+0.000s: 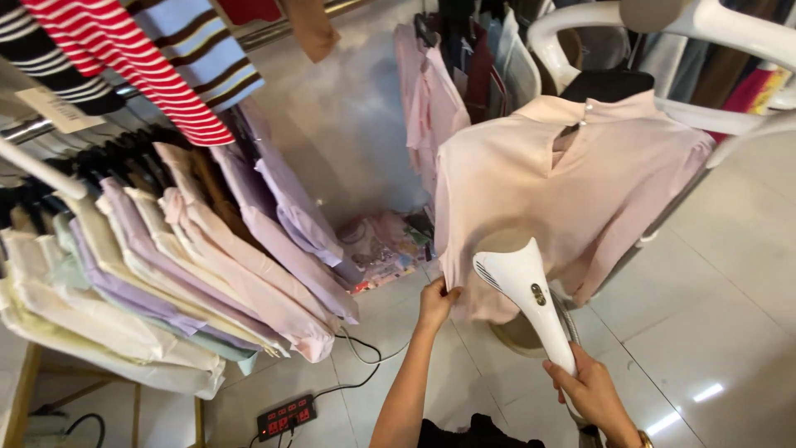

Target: Using a handheld garment steamer to remove wrinkles from a purple blouse hanging on a display rack.

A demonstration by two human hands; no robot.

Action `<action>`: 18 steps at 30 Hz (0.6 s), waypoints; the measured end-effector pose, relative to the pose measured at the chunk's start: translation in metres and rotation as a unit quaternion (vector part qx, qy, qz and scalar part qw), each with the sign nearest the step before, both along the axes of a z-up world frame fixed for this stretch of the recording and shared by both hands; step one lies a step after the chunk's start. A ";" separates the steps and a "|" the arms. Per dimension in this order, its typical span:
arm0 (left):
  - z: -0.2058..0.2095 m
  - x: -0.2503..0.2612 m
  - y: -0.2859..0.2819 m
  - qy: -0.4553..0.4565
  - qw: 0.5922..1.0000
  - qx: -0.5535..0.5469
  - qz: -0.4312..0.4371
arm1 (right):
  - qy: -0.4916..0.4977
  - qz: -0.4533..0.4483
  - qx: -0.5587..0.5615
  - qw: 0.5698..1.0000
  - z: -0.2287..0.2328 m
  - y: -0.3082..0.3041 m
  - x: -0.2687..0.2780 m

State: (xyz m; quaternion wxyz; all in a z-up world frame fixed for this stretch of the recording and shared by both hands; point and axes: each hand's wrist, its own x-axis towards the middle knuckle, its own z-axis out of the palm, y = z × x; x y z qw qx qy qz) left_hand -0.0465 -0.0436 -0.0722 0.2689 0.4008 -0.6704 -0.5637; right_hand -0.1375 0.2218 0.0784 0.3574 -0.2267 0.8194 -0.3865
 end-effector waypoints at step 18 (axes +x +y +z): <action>-0.114 0.070 0.082 -0.065 0.983 0.170 0.000 | -0.023 0.157 0.173 0.972 -0.050 -0.030 0.024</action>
